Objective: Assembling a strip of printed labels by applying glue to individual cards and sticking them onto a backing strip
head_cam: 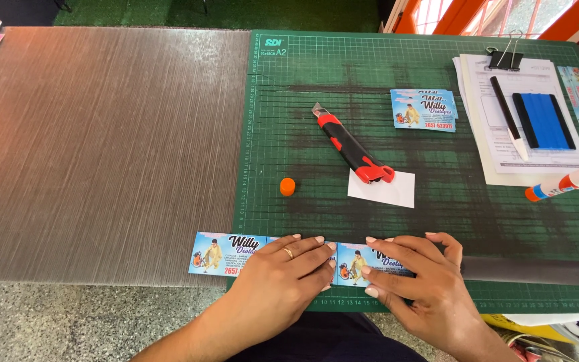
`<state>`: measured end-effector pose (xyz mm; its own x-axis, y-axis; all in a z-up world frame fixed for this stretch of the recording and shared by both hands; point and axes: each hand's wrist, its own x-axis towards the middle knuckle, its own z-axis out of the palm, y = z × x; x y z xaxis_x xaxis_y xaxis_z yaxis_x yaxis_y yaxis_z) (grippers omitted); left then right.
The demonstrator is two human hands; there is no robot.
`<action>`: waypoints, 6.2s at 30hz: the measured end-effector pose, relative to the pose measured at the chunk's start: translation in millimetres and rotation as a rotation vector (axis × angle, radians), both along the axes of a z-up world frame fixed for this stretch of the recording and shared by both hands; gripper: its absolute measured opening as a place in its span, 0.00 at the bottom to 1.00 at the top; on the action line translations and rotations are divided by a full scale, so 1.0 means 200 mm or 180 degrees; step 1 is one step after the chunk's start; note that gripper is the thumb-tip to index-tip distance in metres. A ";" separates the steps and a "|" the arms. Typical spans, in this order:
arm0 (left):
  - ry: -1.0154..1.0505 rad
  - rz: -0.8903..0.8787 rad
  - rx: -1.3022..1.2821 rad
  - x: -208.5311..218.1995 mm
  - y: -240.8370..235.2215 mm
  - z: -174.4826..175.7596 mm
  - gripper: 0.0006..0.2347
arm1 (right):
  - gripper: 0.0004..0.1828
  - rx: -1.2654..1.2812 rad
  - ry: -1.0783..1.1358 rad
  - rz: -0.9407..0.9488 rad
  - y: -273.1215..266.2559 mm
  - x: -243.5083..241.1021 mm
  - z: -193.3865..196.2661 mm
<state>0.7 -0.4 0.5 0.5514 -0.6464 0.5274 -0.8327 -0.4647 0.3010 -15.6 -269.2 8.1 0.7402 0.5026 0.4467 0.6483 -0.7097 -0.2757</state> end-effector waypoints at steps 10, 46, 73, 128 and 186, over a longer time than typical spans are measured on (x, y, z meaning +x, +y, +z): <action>-0.0142 -0.0020 0.0696 -0.01 -0.03 0.06 0.25 | 0.17 -0.0302 -0.0070 -0.0115 0.04 -0.03 0.06; -0.0493 0.0332 0.0828 -0.02 0.25 -0.05 0.34 | 0.40 0.1467 0.0802 -0.2736 -0.82 0.26 0.10; -0.0390 -0.0256 0.0994 -0.04 -0.08 -0.05 0.35 | 0.18 0.0239 0.1389 -0.0451 -0.30 0.03 0.00; -0.0433 -0.0274 0.0897 -0.04 -0.08 -0.11 0.15 | 0.16 0.0543 0.2099 -0.0380 -0.36 0.10 0.10; -0.1383 0.0176 0.0439 0.02 -0.15 -0.20 0.07 | 0.15 0.0144 0.1352 -0.1945 -0.90 -0.11 0.10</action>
<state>4.6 -30.6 -39.1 0.3339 -0.7025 0.6285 -0.8408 -0.5233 -0.1383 -38.6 -450.1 28.7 0.9953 -0.0659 0.0705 -0.0270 -0.8915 -0.4522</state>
